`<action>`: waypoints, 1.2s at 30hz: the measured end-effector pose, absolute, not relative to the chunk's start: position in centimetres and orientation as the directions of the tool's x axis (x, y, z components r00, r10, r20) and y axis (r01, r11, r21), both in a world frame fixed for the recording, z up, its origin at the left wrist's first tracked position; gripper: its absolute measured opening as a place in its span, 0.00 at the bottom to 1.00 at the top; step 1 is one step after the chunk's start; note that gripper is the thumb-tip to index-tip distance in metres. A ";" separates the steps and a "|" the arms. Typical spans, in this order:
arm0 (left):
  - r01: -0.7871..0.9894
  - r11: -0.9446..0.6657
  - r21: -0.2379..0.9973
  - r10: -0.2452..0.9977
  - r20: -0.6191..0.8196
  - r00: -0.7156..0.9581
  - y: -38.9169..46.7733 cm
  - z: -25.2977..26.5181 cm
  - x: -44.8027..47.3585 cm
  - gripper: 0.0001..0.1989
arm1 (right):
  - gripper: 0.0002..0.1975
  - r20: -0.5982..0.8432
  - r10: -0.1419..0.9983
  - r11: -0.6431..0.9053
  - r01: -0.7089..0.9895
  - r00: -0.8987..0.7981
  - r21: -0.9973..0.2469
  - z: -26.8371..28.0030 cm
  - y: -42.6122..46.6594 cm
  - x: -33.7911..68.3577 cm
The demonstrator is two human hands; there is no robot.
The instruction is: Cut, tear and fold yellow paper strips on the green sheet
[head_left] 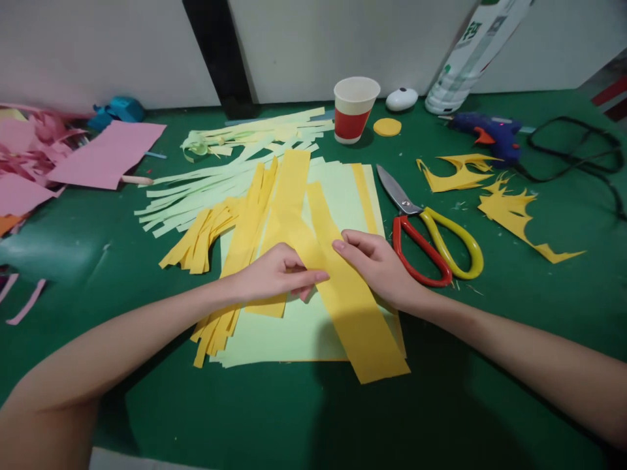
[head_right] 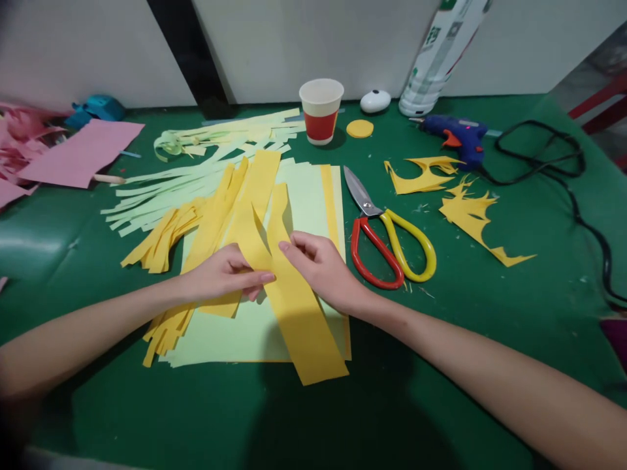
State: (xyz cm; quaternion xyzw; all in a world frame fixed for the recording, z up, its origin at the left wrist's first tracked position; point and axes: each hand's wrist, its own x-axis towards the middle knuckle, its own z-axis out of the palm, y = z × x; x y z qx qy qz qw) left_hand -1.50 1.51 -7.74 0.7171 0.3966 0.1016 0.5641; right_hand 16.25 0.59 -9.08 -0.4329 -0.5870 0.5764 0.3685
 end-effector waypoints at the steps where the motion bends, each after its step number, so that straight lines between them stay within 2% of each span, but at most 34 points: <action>1: 0.460 -0.065 0.885 0.685 -0.296 0.666 1.5 -7.7 -1.5 0.22 | 0.18 -0.062 0.935 -0.032 0.091 -0.348 -0.995 -9.1 0.5 16.2; 9: 0.426 -0.029 0.904 0.734 -0.270 0.624 1.4 -7.7 -1.1 0.22 | 0.17 -0.011 0.963 0.015 0.096 -0.269 -0.995 -9.4 0.3 16.3; 14: 0.422 -0.008 0.907 0.747 -0.275 0.605 1.4 -7.7 -1.1 0.22 | 0.17 -0.017 0.944 0.012 0.085 -0.330 -0.996 -9.1 0.3 16.5; 20: 0.465 -0.086 0.881 0.693 -0.282 0.663 1.3 -7.7 -1.2 0.21 | 0.17 -0.031 0.941 0.008 0.115 -0.338 -0.993 -8.9 0.3 16.4; 27: 0.406 -0.013 0.914 0.741 -0.264 0.618 1.3 -7.6 -1.1 0.21 | 0.16 -0.026 0.964 0.006 0.120 -0.263 -0.993 -9.3 0.4 16.3; 32: 0.413 -0.061 0.909 0.743 -0.235 0.627 1.4 -7.8 -1.2 0.19 | 0.16 -0.044 0.946 0.005 0.150 -0.321 -0.989 -8.8 0.4 16.5; 36: 0.429 -0.131 0.894 0.722 -0.210 0.660 1.3 -8.1 -1.2 0.23 | 0.16 -0.057 0.947 0.001 0.177 -0.317 -0.984 -8.8 0.4 16.4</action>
